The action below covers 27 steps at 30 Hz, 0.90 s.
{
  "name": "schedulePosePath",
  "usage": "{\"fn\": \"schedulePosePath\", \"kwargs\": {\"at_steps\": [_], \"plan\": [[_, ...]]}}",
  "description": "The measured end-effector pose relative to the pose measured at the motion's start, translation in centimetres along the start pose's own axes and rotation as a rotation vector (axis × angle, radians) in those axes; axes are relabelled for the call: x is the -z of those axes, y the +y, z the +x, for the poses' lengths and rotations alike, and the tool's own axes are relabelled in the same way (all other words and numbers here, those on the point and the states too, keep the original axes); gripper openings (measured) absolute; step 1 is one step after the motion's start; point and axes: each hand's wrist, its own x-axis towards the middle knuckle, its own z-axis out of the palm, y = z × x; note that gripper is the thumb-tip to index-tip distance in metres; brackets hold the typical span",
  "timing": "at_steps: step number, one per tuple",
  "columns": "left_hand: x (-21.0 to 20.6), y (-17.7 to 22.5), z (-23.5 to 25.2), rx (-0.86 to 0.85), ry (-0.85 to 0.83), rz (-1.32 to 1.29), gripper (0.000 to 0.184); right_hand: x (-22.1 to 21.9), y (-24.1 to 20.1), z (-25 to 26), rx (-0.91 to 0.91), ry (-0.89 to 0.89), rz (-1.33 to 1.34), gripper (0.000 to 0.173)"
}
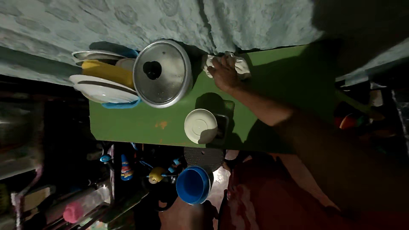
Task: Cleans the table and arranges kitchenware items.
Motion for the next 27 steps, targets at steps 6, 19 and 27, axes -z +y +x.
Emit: {"fn": "schedulePosePath", "kwargs": {"at_steps": [6, 19, 27], "plan": [[-0.2, -0.1, 0.8, -0.001, -0.040, 0.011, 0.035, 1.7, 6.8, -5.2, 0.020, 0.021, -0.020, 0.043], [0.8, -1.0, 1.0, -0.042, -0.110, 0.015, 0.035, 9.6, 17.7, -15.5, -0.552, 0.140, -0.134, 0.042], [3.0, -2.3, 0.9, -0.032, -0.133, 0.018, 0.037, 2.0, 7.1, -17.8, -0.206, 0.388, 0.085, 0.039]]}}
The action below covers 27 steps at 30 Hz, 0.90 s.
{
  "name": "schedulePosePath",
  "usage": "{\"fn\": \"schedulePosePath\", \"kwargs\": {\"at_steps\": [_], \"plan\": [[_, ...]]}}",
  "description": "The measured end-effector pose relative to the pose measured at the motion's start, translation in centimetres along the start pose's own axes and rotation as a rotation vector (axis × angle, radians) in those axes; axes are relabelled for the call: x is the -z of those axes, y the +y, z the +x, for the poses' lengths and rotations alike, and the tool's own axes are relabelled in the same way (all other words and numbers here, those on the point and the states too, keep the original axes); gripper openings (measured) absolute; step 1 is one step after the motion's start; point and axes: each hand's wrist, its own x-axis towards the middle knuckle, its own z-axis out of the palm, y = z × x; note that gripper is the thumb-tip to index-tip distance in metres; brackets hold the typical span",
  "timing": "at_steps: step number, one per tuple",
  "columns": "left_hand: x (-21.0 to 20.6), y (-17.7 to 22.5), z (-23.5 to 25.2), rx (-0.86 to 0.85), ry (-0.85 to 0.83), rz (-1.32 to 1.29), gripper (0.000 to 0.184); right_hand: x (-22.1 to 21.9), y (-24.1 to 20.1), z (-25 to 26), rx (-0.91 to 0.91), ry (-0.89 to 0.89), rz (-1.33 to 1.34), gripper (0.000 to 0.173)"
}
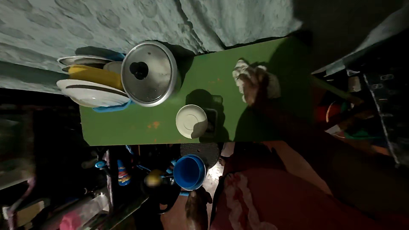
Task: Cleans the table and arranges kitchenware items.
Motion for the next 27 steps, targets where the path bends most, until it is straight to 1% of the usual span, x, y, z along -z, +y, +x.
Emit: {"fn": "schedulePosePath", "kwargs": {"at_steps": [2, 4, 5, 7, 8, 9, 10, 12, 13, 15, 17, 20, 21, 24, 27], "plan": [[0.2, 0.0, 0.0, 0.005, 0.004, -0.003, 0.037, -1.1, -1.2, -3.0, 0.139, -0.028, 0.048, 0.037], [0.2, 0.1, 0.1, 0.013, 0.017, -0.012, 0.036, -1.0, -2.1, -6.1, 0.249, -0.112, 0.040, 0.037], [0.3, 0.2, 0.1, 0.014, 0.023, -0.014, 0.036, -0.5, -2.6, -7.3, 0.265, -0.207, 0.022, 0.039], [0.3, 0.6, 0.1, 0.008, 0.038, -0.019, 0.036, 0.9, -3.2, -8.4, 0.239, -0.456, -0.011, 0.046], [0.3, 0.7, 0.0, 0.007, 0.043, -0.021, 0.036, 1.2, -3.4, -8.4, 0.229, -0.515, -0.019, 0.047], [0.3, 0.9, 0.0, 0.008, 0.049, -0.023, 0.036, 1.2, -3.4, -8.3, 0.239, -0.504, -0.017, 0.046], [0.4, 1.1, 0.0, 0.013, 0.055, -0.025, 0.036, 0.6, -3.3, -8.1, 0.274, -0.423, -0.014, 0.044], [0.7, 1.1, -0.2, 0.023, 0.065, -0.021, 0.037, -1.3, -3.3, -6.9, 0.366, -0.199, 0.012, 0.038], [0.7, 1.1, -0.3, 0.024, 0.069, -0.029, 0.037, -2.2, -3.6, -5.9, 0.371, -0.145, 0.019, 0.036], [0.8, 0.9, -0.5, -0.004, 0.086, -0.056, 0.036, -3.5, -4.6, -3.5, 0.331, -0.154, -0.002, 0.040], [0.9, 0.4, -0.7, -0.028, 0.116, -0.090, 0.036, -4.0, -6.0, -0.5, 0.249, -0.233, 0.025, 0.044], [1.3, -0.7, -1.5, 0.009, 0.164, -0.116, 0.038, -5.3, -8.1, 4.0, 0.156, -0.304, 0.056, 0.047], [1.3, -1.0, -1.8, 0.016, 0.188, -0.125, 0.038, -6.1, -8.7, 5.2, 0.175, -0.301, 0.056, 0.047], [1.3, -1.3, -2.3, 0.022, 0.227, -0.138, 0.038, -8.8, -10.5, 7.8, 0.311, -0.281, 0.108, 0.044], [1.5, -2.1, -2.9, 0.012, 0.276, -0.134, 0.040, -10.6, -11.3, 9.2, 0.532, -0.369, 0.207, 0.036]]}}
